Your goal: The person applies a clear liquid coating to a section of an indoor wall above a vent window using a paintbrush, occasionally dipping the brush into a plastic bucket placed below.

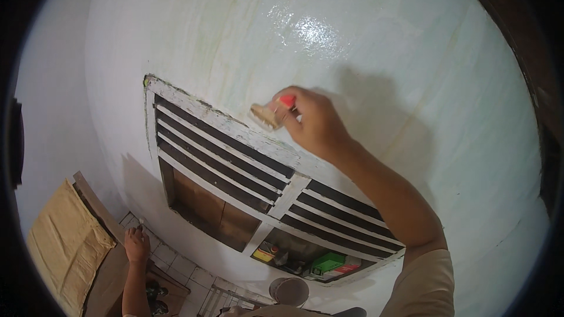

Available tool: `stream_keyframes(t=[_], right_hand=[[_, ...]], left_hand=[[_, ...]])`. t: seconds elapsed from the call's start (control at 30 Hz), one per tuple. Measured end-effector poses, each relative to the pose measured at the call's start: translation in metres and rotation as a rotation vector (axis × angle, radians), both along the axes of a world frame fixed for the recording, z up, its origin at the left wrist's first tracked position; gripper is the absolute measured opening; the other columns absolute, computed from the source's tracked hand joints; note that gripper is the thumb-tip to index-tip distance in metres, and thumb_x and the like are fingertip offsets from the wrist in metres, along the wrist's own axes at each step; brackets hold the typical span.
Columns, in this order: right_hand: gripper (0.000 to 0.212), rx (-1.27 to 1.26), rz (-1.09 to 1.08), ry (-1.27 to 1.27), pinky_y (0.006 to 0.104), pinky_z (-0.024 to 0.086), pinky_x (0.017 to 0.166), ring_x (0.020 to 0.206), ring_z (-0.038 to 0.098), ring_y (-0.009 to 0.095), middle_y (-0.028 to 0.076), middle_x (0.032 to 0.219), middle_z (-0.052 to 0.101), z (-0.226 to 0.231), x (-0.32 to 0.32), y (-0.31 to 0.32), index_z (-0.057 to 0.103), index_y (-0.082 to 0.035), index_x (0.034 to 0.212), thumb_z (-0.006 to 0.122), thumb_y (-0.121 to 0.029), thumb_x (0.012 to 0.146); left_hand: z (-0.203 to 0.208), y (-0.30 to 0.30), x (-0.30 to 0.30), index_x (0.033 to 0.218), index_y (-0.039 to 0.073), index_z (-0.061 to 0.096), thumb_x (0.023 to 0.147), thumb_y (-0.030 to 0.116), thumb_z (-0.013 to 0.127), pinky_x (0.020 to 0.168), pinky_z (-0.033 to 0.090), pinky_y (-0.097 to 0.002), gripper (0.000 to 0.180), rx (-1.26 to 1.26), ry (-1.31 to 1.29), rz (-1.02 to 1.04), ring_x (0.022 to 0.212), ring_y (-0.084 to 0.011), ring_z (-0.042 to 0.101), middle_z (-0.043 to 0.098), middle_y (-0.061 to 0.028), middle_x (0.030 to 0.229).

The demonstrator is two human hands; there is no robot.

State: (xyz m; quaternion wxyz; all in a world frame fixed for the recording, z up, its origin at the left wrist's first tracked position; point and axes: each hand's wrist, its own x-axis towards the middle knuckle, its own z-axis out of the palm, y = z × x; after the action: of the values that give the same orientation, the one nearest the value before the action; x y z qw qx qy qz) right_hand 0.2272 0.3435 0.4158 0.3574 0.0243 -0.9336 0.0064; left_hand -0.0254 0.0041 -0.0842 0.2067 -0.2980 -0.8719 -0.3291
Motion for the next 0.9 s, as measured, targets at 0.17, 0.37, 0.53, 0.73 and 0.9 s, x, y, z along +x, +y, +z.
stream_keyframes(t=[0.17,0.37,0.53,0.73,0.9], right_hand=[[0.015,0.04,-0.039,-0.052,0.0344,0.054,0.069,0.076,0.07,0.023,0.013,0.084,0.071,0.009,-0.018,0.026,0.066,0.0,0.099,0.068,-0.016,0.097],[0.022,0.127,0.047,0.298,0.0334,0.052,0.065,0.066,0.066,0.023,0.015,0.077,0.07,0.092,-0.048,-0.001,0.069,-0.001,0.094,0.067,-0.022,0.098],[0.026,-0.026,-0.049,0.109,0.0325,0.051,0.065,0.066,0.065,0.019,0.012,0.077,0.07,0.055,-0.074,-0.005,0.07,-0.001,0.099,0.067,-0.027,0.099],[0.027,-0.089,-0.158,-0.076,0.0339,0.051,0.065,0.068,0.067,0.021,0.014,0.079,0.071,-0.008,-0.089,0.011,0.071,-0.003,0.099,0.068,-0.029,0.099],[0.025,-0.022,-0.036,0.204,0.0377,0.051,0.062,0.063,0.065,0.029,0.016,0.07,0.067,0.022,-0.069,0.015,0.068,-0.001,0.093,0.067,-0.026,0.098]], left_hand=[[-0.001,0.003,0.0,0.078,0.001,0.057,0.085,0.006,0.067,0.082,0.05,-0.0492,0.013,-0.02,0.062,-0.007,0.094,-0.0388,0.058,0.06,-0.0169,0.091],[-0.005,-0.002,-0.001,0.078,0.001,0.057,0.085,0.006,0.067,0.084,0.05,-0.0487,0.014,-0.043,0.033,0.003,0.095,-0.0388,0.058,0.06,-0.0172,0.092],[-0.003,0.002,-0.003,0.081,0.0,0.06,0.087,0.008,0.065,0.085,0.05,-0.0479,0.012,-0.049,0.073,0.01,0.095,-0.038,0.058,0.062,-0.0167,0.093],[-0.008,0.002,-0.004,0.077,0.0,0.054,0.087,0.009,0.065,0.088,0.048,-0.0505,0.018,-0.009,0.046,-0.021,0.092,-0.0403,0.056,0.056,-0.018,0.089],[-0.006,0.002,-0.003,0.078,0.0,0.055,0.087,0.009,0.065,0.087,0.048,-0.05,0.016,-0.058,0.002,-0.023,0.092,-0.0398,0.057,0.057,-0.018,0.09]])
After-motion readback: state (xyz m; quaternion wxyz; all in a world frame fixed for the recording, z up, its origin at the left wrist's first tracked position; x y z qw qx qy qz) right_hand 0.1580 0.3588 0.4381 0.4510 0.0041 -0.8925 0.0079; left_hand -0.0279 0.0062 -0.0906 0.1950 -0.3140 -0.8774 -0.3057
